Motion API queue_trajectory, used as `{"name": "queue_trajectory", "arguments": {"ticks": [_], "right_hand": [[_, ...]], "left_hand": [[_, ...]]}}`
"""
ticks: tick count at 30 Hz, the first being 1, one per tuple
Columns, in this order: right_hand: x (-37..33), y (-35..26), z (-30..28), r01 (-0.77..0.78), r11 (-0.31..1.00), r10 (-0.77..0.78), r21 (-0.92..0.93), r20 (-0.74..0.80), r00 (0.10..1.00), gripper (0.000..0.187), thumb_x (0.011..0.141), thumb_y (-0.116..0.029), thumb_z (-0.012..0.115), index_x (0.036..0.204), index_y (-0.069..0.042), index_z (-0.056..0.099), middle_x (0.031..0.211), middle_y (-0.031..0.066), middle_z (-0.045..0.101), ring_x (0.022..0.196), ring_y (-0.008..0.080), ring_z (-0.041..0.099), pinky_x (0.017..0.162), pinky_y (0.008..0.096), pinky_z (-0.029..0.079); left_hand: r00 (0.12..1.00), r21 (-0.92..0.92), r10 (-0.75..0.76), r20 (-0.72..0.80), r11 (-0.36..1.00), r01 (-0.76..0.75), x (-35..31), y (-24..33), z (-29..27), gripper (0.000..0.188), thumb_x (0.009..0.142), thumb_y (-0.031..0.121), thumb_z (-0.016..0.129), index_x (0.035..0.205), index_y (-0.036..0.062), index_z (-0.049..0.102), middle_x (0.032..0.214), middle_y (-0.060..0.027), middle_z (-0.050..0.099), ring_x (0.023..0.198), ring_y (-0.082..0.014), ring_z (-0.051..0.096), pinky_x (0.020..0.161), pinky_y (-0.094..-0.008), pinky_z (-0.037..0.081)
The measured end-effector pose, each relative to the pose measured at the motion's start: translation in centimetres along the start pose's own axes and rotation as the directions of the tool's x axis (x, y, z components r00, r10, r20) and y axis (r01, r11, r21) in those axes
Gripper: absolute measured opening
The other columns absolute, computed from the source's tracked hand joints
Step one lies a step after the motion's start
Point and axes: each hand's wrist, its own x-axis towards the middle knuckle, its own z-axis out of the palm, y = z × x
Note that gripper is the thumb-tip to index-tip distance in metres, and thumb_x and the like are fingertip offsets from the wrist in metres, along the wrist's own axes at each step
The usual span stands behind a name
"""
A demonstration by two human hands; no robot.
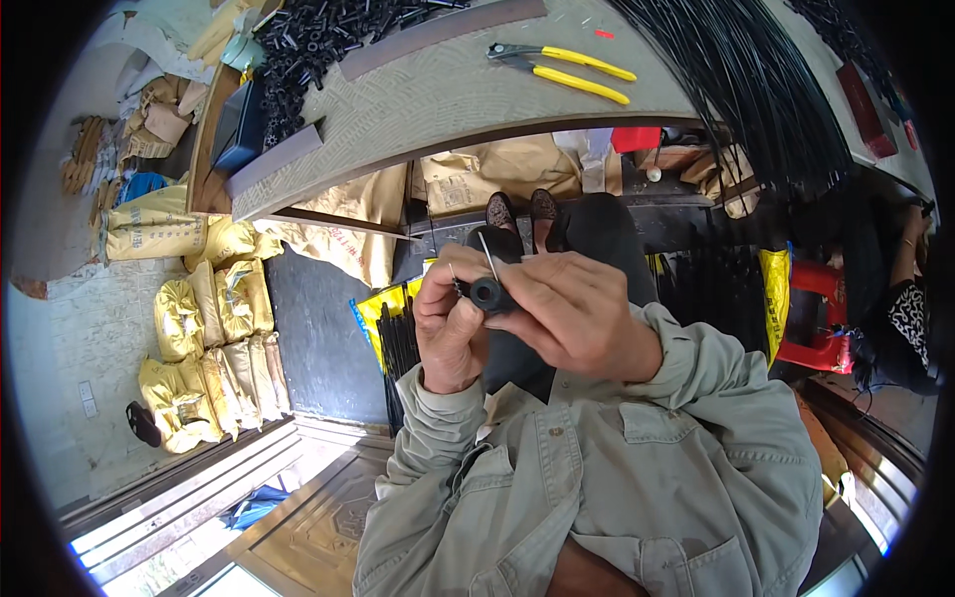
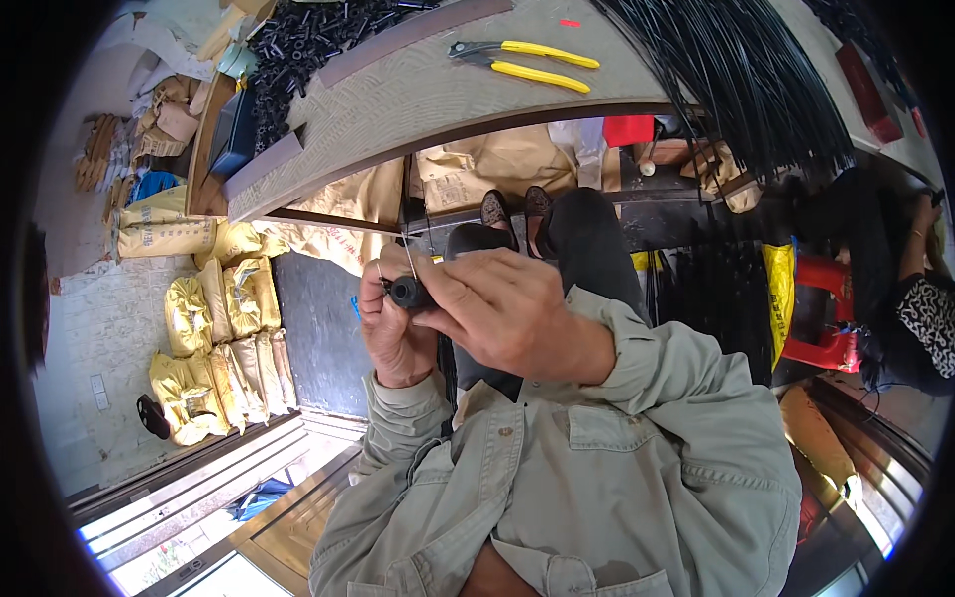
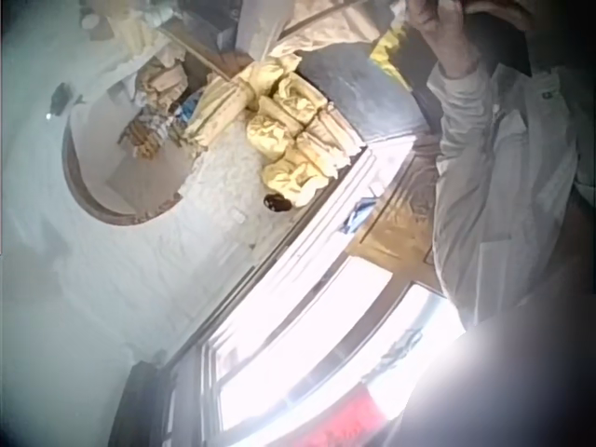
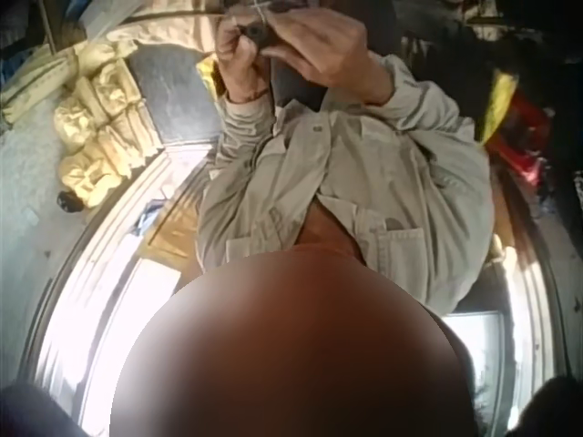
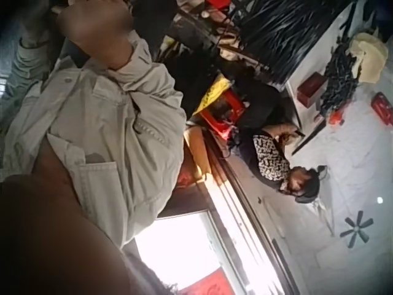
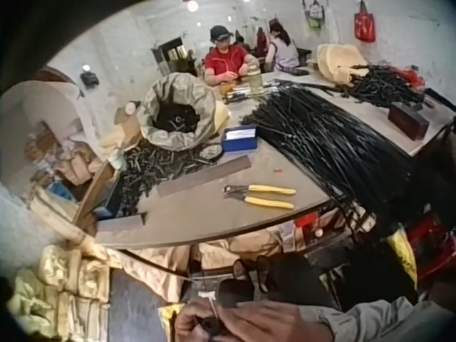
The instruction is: The worker gathers black rods into bundles, aligns them, and uses pliers to trim them at a manufacturing workstation.
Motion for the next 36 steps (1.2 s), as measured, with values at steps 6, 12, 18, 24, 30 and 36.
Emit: {"name": "queue_trajectory", "arguments": {"ticks": [6,12,18,24,30,36], "right_hand": [[-0.3,1.0,0.2,-0.117,0.993,0.117,-0.004,0.094,0.989,0.03,0.064,-0.008,0.073,0.089,0.001,0.059,0.076,0.0109,0.06,0.064,0.0251,0.061,0.059,0.0311,0.05],[-0.4,1.5,1.6,-0.415,0.896,0.372,0.156,0.244,0.896,0.035,0.065,-0.004,0.072,0.095,0.002,0.055,0.087,0.0129,0.059,0.065,0.0252,0.06,0.06,0.03,0.05],[-2.9,1.7,1.1,-0.017,0.983,0.003,0.185,0.075,0.997,0.036,0.065,0.002,0.07,0.098,0.0,0.055,0.091,0.0139,0.058,0.071,0.0244,0.06,0.061,0.0294,0.049],[-2.9,1.9,2.3,-0.095,0.952,0.063,0.292,0.118,0.991,0.036,0.063,0.003,0.07,0.096,0.001,0.056,0.087,0.0138,0.059,0.072,0.0248,0.059,0.059,0.03,0.047],[-2.7,1.6,2.7,-0.079,0.942,0.059,0.327,0.069,0.996,0.03,0.063,0.003,0.069,0.091,0.001,0.06,0.083,0.0112,0.061,0.07,0.0244,0.059,0.058,0.0299,0.047],[-3.5,1.4,2.3,-0.032,0.959,0.015,0.282,0.06,0.998,0.027,0.063,0.003,0.069,0.089,0.001,0.062,0.083,0.0099,0.061,0.072,0.0241,0.059,0.059,0.0306,0.047]], "left_hand": [[0.989,0.015,0.025,-0.148,1.0,-0.023,-0.6,-1.3,0.1,0.027,0.082,0.012,0.06,0.104,-0.0015,0.055,0.101,-0.0103,0.053,0.098,-0.0174,0.05,0.088,-0.0297,0.038],[0.95,0.404,0.154,-0.271,0.914,-0.033,-1.6,-2.0,1.2,0.037,0.086,0.01,0.054,0.118,-0.0061,0.047,0.112,-0.0153,0.055,0.099,-0.0207,0.054,0.09,-0.0323,0.041],[0.963,0.558,0.267,-0.039,0.805,-0.201,-2.4,0.2,0.0,0.037,0.089,0.009,0.047,0.122,-0.0086,0.043,0.116,-0.021,0.055,0.103,-0.0229,0.055,0.091,-0.0323,0.041],[0.957,0.54,0.266,0.119,0.791,-0.287,-2.7,2.4,-0.5,0.04,0.089,0.017,0.048,0.119,-0.0085,0.042,0.113,-0.0243,0.056,0.109,-0.0294,0.053,0.1,-0.0406,0.031],[0.919,0.712,0.284,0.275,0.583,-0.393,-1.9,2.7,-0.3,0.039,0.087,0.025,0.052,0.111,-0.0056,0.045,0.107,-0.0233,0.059,0.111,-0.033,0.052,0.106,-0.0495,0.015],[0.924,0.692,0.297,0.243,0.615,-0.379,-2.2,2.2,0.2,0.037,0.085,0.024,0.055,0.106,-0.0045,0.048,0.092,-0.0217,0.064,0.111,-0.0358,0.051,0.107,-0.0505,0.012]]}}
